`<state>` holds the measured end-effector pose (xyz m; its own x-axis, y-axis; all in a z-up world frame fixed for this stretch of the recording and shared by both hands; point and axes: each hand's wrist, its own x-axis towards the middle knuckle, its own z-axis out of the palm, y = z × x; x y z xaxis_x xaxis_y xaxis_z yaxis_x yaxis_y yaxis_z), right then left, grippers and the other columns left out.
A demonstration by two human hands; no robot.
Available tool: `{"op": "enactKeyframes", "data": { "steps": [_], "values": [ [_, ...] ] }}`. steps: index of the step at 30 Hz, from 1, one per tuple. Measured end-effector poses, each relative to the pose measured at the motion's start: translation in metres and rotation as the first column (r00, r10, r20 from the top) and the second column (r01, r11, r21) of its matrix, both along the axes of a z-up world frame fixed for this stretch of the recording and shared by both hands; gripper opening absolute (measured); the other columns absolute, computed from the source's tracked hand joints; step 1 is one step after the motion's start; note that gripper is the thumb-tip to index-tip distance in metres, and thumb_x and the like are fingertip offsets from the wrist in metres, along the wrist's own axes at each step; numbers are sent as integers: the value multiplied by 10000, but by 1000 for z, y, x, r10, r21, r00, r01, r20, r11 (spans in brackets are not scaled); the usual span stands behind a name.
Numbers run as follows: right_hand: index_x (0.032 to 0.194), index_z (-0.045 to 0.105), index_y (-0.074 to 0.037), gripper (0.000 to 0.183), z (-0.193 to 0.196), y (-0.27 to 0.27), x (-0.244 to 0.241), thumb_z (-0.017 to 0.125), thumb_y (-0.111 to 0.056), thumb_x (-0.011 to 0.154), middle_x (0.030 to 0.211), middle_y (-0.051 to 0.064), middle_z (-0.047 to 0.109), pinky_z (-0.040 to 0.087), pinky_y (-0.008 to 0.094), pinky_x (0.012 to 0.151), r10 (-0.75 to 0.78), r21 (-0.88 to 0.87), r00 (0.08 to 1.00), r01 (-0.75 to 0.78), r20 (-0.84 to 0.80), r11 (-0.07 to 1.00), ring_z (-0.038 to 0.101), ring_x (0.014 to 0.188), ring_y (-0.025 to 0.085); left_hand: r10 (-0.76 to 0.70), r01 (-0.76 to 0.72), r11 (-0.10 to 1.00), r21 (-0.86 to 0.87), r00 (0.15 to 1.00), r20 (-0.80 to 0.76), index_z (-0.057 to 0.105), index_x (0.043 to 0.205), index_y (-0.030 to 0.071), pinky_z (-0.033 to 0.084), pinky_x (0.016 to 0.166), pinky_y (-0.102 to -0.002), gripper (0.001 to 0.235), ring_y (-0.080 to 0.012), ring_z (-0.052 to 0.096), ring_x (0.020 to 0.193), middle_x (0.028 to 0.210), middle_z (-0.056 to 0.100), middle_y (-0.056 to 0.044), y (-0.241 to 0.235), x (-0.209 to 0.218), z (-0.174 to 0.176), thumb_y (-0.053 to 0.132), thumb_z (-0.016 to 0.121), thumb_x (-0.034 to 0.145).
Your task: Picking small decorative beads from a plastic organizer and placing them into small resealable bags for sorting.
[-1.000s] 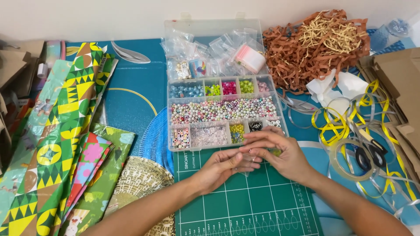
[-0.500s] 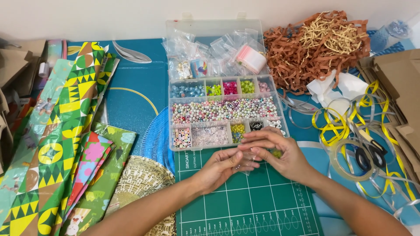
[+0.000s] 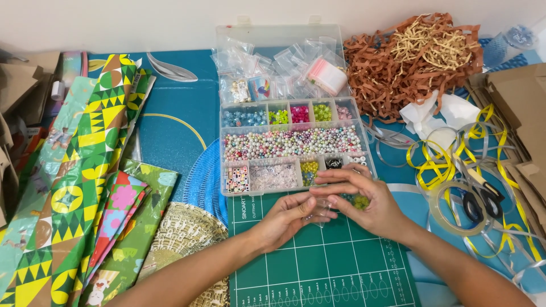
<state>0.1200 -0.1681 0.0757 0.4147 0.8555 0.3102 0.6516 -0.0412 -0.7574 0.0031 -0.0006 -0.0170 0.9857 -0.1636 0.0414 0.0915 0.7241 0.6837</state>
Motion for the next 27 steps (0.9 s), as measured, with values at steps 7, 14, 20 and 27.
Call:
{"op": "enactKeyframes", "data": {
  "steps": [7, 14, 20, 27],
  "values": [
    [980, 742, -215, 160, -8, -4, 11, 655, -344, 942, 1249, 5, 747, 310, 488, 1161, -34, 43, 961, 23, 275, 999, 675, 1248, 215, 9, -9, 1000, 25, 1000, 12, 624, 1384, 77, 533, 1097, -450, 385, -307, 688, 1187, 1299, 701, -151, -1, 1, -4, 255, 609, 1043],
    [947, 786, -240, 271, -9, 2, 10, 576, -408, 979, 1339, 10, 664, 281, 518, 1087, 99, -19, 867, -103, 488, 995, 595, 1284, 282, 34, -35, 996, 85, 999, 8, 628, 1316, 55, 535, 1075, -414, 380, -257, 668, 1151, 1283, 679, -125, -5, -1, -1, 270, 664, 1005],
    [782, 763, -172, 328, -15, 0, 14, 578, -352, 984, 1232, 30, 684, 340, 494, 1049, 133, 15, 918, -150, 373, 989, 587, 1256, 276, 29, -34, 984, 175, 999, 31, 619, 1272, 36, 568, 1043, -357, 317, -206, 695, 1047, 1173, 699, -116, -7, -2, 4, 239, 630, 1029],
    [788, 746, -175, 278, -19, 1, 15, 599, -324, 970, 1151, -10, 706, 391, 453, 1005, 49, 44, 952, -65, 303, 997, 649, 1172, 221, -72, 72, 997, -22, 997, -12, 601, 1381, 18, 496, 1167, -426, 416, -277, 671, 1183, 1291, 675, -158, -2, 2, -5, 227, 652, 1025]
  ]
}}
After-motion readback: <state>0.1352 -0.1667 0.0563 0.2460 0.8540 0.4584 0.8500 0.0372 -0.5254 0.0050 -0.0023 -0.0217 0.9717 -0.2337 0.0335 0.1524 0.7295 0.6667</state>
